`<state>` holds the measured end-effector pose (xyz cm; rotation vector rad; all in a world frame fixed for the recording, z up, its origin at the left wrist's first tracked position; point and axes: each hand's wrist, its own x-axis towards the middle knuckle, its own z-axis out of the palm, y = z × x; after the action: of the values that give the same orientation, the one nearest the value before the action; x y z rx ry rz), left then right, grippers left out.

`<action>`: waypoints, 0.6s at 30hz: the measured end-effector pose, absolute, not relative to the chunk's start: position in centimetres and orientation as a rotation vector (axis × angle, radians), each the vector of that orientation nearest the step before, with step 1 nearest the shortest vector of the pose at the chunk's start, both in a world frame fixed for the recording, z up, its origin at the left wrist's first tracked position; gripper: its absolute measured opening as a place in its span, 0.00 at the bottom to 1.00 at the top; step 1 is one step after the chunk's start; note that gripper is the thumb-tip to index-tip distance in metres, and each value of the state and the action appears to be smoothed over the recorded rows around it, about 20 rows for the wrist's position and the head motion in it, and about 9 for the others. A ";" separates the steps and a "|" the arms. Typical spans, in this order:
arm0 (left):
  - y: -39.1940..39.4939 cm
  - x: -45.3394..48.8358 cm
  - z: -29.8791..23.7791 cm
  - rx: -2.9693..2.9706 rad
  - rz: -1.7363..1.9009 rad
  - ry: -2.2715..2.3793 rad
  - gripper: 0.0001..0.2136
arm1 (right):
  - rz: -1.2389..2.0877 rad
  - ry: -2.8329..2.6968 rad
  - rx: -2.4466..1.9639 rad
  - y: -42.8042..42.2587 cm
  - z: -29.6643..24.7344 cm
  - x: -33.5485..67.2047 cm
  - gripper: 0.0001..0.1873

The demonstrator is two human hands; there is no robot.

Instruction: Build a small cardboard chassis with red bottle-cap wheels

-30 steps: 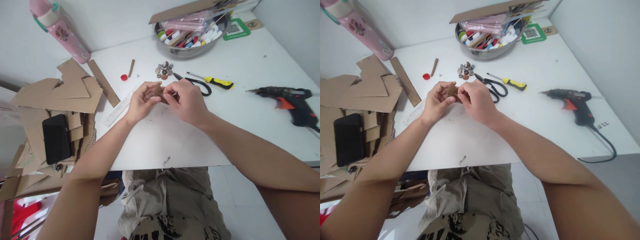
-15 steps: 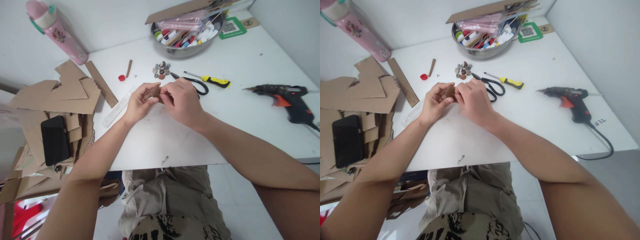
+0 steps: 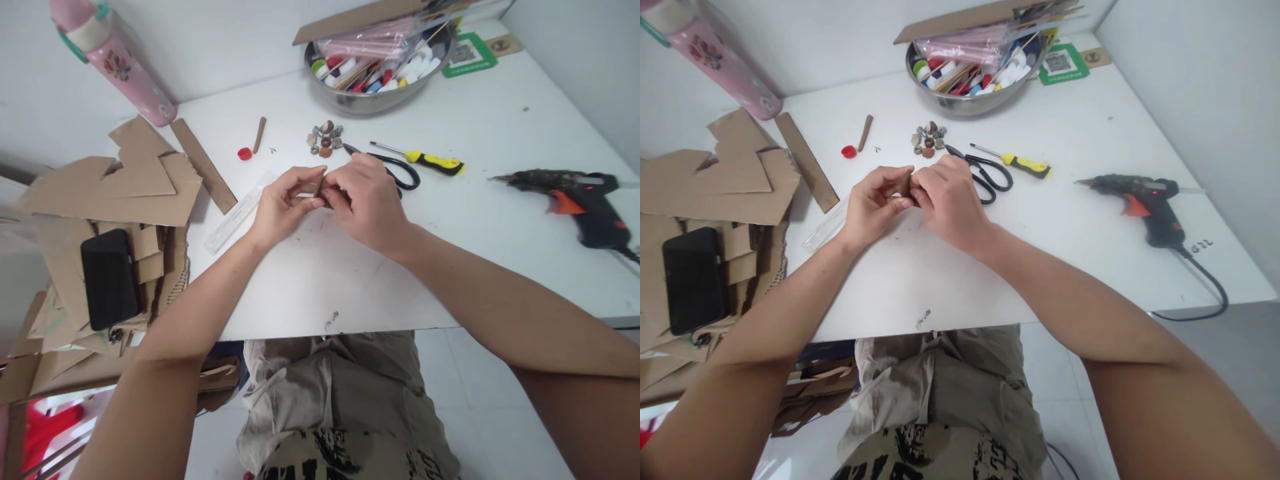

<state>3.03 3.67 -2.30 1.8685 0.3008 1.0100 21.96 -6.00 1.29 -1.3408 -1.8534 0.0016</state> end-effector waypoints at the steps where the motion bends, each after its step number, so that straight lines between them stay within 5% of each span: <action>1: 3.6 3.1 -2.3 1.875 1.017 0.307 0.27 | -0.001 -1.845 -1.331 -6.0 1.3 21.9 0.12; 18: 3.2 2.9 -2.5 1.825 1.074 0.430 0.25 | 0.016 -1.816 -1.369 -5.6 0.9 22.3 0.09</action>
<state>2.94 3.20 -2.53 1.8248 0.4296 1.0743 22.33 -5.65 0.90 -1.3691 -1.8164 0.0161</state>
